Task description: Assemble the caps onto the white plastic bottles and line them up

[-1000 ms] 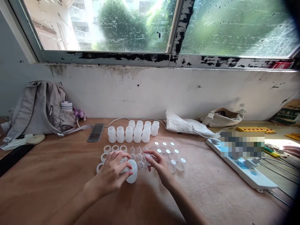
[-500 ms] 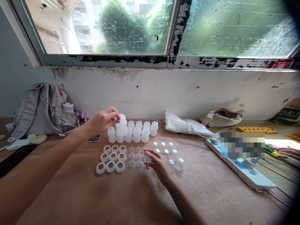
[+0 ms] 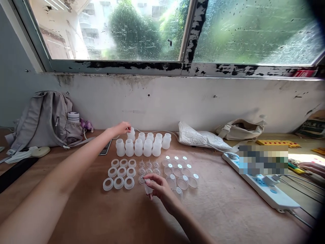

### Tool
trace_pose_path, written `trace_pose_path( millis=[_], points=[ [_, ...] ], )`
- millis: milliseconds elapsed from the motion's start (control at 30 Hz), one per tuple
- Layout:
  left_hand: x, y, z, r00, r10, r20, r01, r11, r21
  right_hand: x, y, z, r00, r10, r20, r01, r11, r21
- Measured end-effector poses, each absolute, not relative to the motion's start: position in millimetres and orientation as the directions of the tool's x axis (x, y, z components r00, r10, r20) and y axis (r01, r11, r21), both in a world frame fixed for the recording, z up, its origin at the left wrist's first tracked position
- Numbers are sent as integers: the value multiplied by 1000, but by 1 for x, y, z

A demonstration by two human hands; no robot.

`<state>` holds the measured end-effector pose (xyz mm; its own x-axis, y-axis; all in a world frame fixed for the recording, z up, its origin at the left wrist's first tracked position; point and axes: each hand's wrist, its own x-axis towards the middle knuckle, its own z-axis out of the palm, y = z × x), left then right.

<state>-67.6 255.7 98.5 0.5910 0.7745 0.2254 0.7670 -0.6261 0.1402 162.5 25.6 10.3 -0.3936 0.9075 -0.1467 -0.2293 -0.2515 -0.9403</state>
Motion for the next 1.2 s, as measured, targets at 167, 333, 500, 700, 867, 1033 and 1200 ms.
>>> trace_pose_path(
  millis=[167,333,500,700,867,1033,1200],
  points=[
    [-67,261,81,615,777,137,761,-630,157,161,25,10,-368,918,-148,-213,-238,-947],
    [-66,262,74,610,789,75,771,-613,173,161,27,5,-403,901,-160,-190,-253,-949],
    [-63,260,73,603,797,38,778,-597,196,163,30,-1,-424,893,-152,-176,-246,-953],
    [-61,255,78,603,795,65,771,-602,208,162,30,-2,-430,888,-164,-164,-255,-953],
    [-62,252,82,598,796,92,772,-603,201,162,30,0,-439,880,-180,-151,-270,-951],
    [-60,247,83,590,799,118,779,-602,179,161,30,0,-453,870,-194,-134,-281,-950],
    [-64,242,89,582,790,194,776,-611,155,160,30,-3,-452,872,-189,-124,-271,-955]
  ],
)
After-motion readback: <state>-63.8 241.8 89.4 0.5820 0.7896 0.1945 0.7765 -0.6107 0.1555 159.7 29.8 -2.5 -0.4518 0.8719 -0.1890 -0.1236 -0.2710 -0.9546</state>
